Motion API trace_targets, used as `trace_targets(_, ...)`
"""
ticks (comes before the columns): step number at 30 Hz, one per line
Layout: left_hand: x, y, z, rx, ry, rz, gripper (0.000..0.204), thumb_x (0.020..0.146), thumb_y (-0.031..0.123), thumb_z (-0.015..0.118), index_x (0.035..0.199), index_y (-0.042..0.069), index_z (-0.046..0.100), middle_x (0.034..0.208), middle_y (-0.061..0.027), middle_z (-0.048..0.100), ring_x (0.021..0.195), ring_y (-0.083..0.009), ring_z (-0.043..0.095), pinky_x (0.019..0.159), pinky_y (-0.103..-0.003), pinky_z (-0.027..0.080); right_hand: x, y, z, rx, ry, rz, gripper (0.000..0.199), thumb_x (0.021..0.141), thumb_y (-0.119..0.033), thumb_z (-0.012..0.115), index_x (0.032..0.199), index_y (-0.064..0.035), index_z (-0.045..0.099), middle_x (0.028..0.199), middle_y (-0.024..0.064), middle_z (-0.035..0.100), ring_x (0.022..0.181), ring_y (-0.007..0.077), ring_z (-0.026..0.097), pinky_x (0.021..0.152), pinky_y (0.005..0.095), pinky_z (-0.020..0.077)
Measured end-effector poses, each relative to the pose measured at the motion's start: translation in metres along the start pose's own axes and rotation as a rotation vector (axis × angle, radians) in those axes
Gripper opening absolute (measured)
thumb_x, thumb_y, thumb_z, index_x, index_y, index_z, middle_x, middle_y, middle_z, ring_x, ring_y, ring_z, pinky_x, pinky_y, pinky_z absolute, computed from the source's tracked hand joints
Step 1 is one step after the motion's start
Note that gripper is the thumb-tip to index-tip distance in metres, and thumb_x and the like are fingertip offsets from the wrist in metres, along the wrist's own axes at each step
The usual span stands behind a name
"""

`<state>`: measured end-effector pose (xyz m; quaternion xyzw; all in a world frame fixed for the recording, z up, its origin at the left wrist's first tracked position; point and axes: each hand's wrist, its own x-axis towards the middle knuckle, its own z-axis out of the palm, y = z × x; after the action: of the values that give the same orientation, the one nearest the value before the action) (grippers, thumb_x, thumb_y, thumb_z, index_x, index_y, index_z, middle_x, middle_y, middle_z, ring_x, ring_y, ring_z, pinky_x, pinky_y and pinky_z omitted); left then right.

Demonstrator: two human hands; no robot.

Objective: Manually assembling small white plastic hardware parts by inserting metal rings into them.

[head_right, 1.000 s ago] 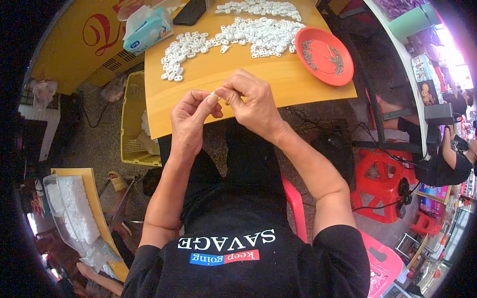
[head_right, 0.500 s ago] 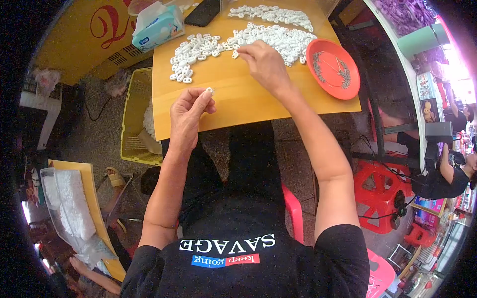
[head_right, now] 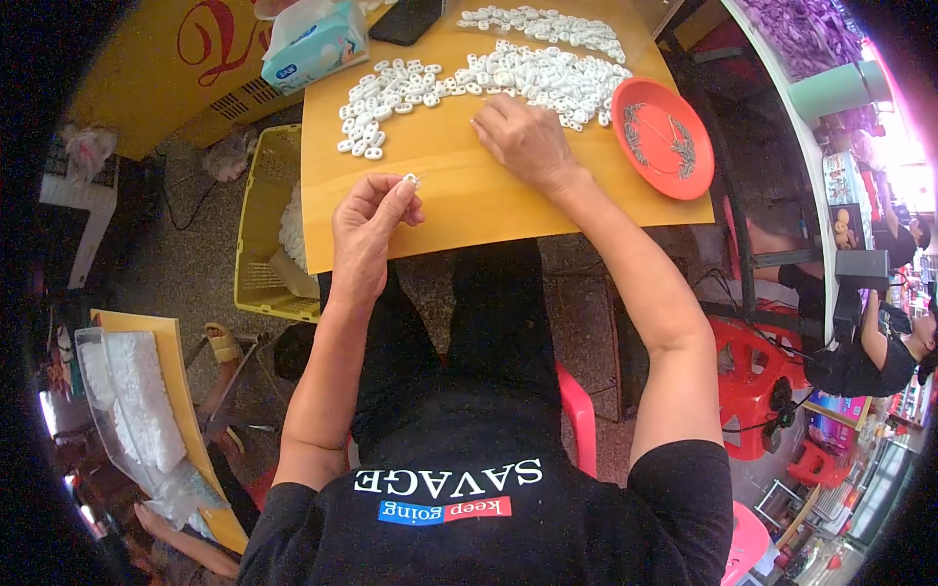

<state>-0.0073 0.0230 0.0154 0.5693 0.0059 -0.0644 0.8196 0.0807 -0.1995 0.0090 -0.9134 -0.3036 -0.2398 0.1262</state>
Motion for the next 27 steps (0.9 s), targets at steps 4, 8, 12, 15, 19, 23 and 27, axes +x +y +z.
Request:
trace_targets(4,0.0,-0.001,0.0,0.01,0.008,0.001,0.016,0.092,0.015,0.065,0.095,-0.001,0.06,0.08,-0.0039,0.063,0.07,-0.0097,0.059,0.067,-0.023,0.048,-0.002,-0.001,-0.001,0.034,0.031,0.048,0.01,0.086,-0.014,0.066,0.087,-0.0057,0.061,0.086,0.0076,0.063,0.072,0.0267,0.065,0.06,0.0354,0.0522)
trace_targets(8,0.0,-0.003,-0.001,0.012,0.011,-0.002,0.017,0.092,0.015,0.065,0.095,-0.001,0.06,0.08,-0.004,0.063,0.07,-0.0099,0.059,0.066,-0.023,0.047,0.007,0.0,0.002,0.068,0.064,0.124,0.008,0.086,-0.017,0.065,0.088,-0.0095,0.064,0.084,0.006,0.063,0.07,0.0266,0.065,0.059,0.0356,0.0528)
trace_targets(12,-0.001,-0.003,0.002,0.009,0.01,-0.01,0.017,0.092,0.015,0.065,0.096,-0.001,0.06,0.081,-0.004,0.062,0.07,-0.0099,0.058,0.067,-0.023,0.047,0.029,-0.009,0.017,0.177,0.131,0.209,0.011,0.086,-0.016,0.065,0.093,-0.0086,0.069,0.088,0.0078,0.065,0.075,0.0285,0.065,0.065,0.0365,0.0519)
trace_targets(15,-0.003,-0.001,0.001,0.007,0.014,-0.012,0.017,0.093,0.016,0.065,0.096,-0.001,0.06,0.081,-0.0039,0.062,0.071,-0.0098,0.058,0.068,-0.023,0.047,0.045,-0.018,0.029,0.164,0.083,0.243,0.015,0.086,-0.02,0.065,0.095,-0.009,0.069,0.089,0.0079,0.066,0.077,0.0284,0.065,0.067,0.037,0.0525)
trace_targets(19,-0.003,0.002,-0.003,0.01,0.016,-0.001,0.016,0.093,0.016,0.065,0.096,0.001,0.06,0.08,-0.0034,0.062,0.071,-0.0098,0.058,0.068,-0.024,0.047,0.051,-0.021,0.037,0.103,-0.006,0.221,0.019,0.086,-0.025,0.065,0.093,-0.0082,0.069,0.091,0.0078,0.067,0.078,0.0288,0.066,0.069,0.0386,0.0533)
trace_targets(23,-0.005,0.002,-0.007,0.005,0.027,0.003,0.017,0.093,0.015,0.065,0.097,-0.001,0.06,0.081,-0.004,0.062,0.071,-0.0098,0.058,0.068,-0.023,0.047,0.047,-0.026,0.034,0.119,0.033,0.204,0.013,0.085,-0.02,0.065,0.091,-0.0081,0.068,0.092,0.0079,0.067,0.077,0.0287,0.066,0.068,0.0384,0.0536)
trace_targets(27,-0.004,0.001,-0.005,0.0,0.026,0.004,0.017,0.093,0.015,0.065,0.097,-0.001,0.06,0.08,-0.0039,0.062,0.071,-0.0097,0.058,0.068,-0.023,0.047,0.038,-0.022,0.027,0.147,0.095,0.241,0.008,0.084,-0.013,0.064,0.09,-0.008,0.067,0.09,0.0079,0.067,0.076,0.0286,0.066,0.066,0.0377,0.0535)
